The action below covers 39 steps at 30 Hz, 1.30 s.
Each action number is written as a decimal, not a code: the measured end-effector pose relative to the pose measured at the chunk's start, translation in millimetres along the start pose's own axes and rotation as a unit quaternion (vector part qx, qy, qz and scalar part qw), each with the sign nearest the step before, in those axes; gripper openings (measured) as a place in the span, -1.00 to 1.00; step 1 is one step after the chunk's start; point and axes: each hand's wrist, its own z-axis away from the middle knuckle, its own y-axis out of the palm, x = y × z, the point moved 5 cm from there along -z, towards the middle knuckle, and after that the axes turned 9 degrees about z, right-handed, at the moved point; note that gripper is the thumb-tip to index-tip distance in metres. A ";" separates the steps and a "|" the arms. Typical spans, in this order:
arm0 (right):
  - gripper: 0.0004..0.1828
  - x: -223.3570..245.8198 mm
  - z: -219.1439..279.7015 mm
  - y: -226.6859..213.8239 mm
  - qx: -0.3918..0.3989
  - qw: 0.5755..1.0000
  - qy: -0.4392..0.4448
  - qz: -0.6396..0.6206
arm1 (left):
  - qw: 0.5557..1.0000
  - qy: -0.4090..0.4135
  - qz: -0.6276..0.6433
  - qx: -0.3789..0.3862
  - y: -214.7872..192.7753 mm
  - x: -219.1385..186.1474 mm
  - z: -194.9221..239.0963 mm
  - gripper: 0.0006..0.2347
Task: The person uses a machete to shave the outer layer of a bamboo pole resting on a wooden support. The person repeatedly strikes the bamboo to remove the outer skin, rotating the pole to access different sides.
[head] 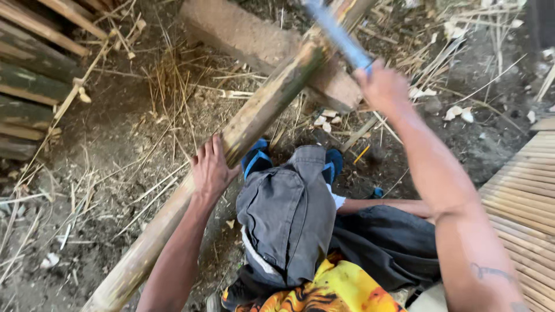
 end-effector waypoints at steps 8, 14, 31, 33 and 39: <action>-0.41 61.3 63.1 31.7 0.086 0.975 -0.182 0.092 | 0.999 0.022 -0.014 -0.045 17.5 9.0 1.2 -0.05; -0.38 -0.6 12.4 8.8 0.012 1.000 -0.013 0.019 | 0.996 0.034 -0.003 -0.080 20.4 7.1 4.2 -0.09; -0.37 -109.8 16.6 -3.7 -0.090 0.989 0.113 -0.033 | 0.994 0.059 0.005 -0.092 27.2 -10.5 -10.3 -0.13; -0.40 -98.3 23.0 15.3 -0.043 0.991 0.118 -0.041 | 0.991 0.116 0.045 -0.059 29.9 -45.3 -49.1 -0.08; -0.40 -61.3 27.3 33.4 -0.083 0.995 0.057 -0.019 | 0.995 0.059 -0.052 -0.055 47.1 -104.9 -187.5 0.10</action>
